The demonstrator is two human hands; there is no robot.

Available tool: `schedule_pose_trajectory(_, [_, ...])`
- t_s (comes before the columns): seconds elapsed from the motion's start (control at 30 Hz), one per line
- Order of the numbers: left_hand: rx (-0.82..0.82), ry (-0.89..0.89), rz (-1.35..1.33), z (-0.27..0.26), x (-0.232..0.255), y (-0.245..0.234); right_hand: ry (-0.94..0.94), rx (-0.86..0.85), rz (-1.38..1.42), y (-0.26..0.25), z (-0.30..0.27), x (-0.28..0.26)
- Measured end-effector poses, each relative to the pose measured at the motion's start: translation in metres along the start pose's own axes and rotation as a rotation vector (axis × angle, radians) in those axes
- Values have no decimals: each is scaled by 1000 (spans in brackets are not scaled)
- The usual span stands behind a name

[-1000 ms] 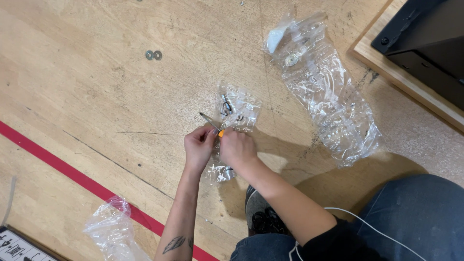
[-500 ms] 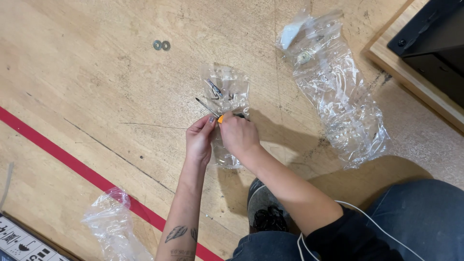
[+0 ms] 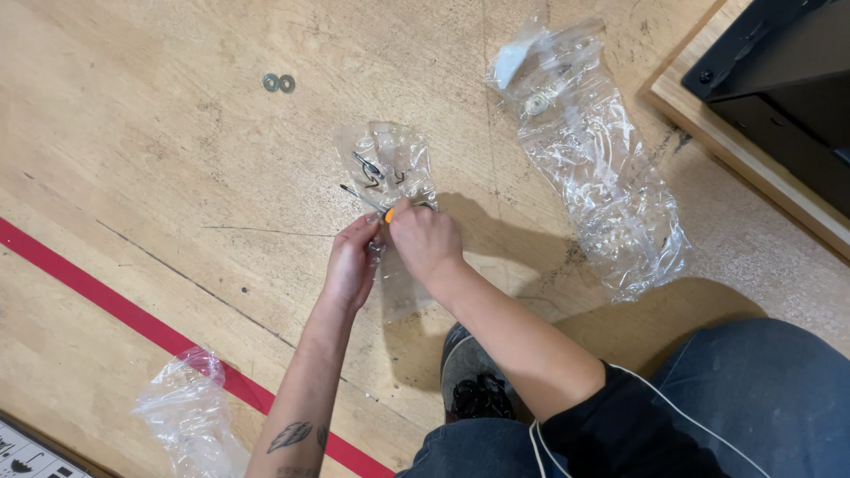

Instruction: The person aligns long metal frame components on the floor, opens a plastic bag of hardware with a screwdriver, and fits a screw through a pre-drilled hole into the metal structure by hand.

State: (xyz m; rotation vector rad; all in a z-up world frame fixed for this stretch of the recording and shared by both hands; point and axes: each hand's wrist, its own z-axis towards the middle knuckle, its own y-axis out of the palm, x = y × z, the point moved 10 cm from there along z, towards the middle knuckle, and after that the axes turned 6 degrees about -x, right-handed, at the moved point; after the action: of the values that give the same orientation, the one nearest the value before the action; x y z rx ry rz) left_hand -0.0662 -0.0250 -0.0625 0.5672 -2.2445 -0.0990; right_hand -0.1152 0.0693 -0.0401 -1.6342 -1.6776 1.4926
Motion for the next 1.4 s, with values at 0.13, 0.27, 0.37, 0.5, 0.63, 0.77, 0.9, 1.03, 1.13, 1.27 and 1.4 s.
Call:
schedule_pose_trajectory(0.13, [-8,52,138,10,-7,-15,43,-108,85,3,3,-3])
schedule_pose_trajectory(0.27, [40,99,186,0,4,-9,100,-219,157,20,12,-4])
schedule_pose_trajectory(0.37, [93,143,167,-10,14,-14,127,-262,218,29,20,-9])
schedule_pose_trajectory(0.5, [168,178,354,-18,14,-37,191,-315,299,28,23,-15])
schedule_pose_trajectory(0.63, [174,212,475,-43,33,-20,202,-365,314,27,24,-14])
schedule_pose_trajectory(0.77, [175,232,448,-43,29,-11,191,-451,230,15,13,-8])
schedule_pose_trajectory(0.9, [219,200,331,-39,24,-7,269,-501,218,-7,10,-1])
schedule_pose_trajectory(1.03, [276,165,228,-47,28,6,303,-491,223,0,25,13])
schedule_pose_trajectory(1.13, [266,159,248,-53,31,20,423,-499,220,23,33,38])
schedule_pose_trajectory(1.27, [195,196,580,-53,50,28,365,-456,90,41,61,56])
schedule_pose_trajectory(1.4, [141,238,791,-48,80,39,82,-349,-45,-10,42,47])
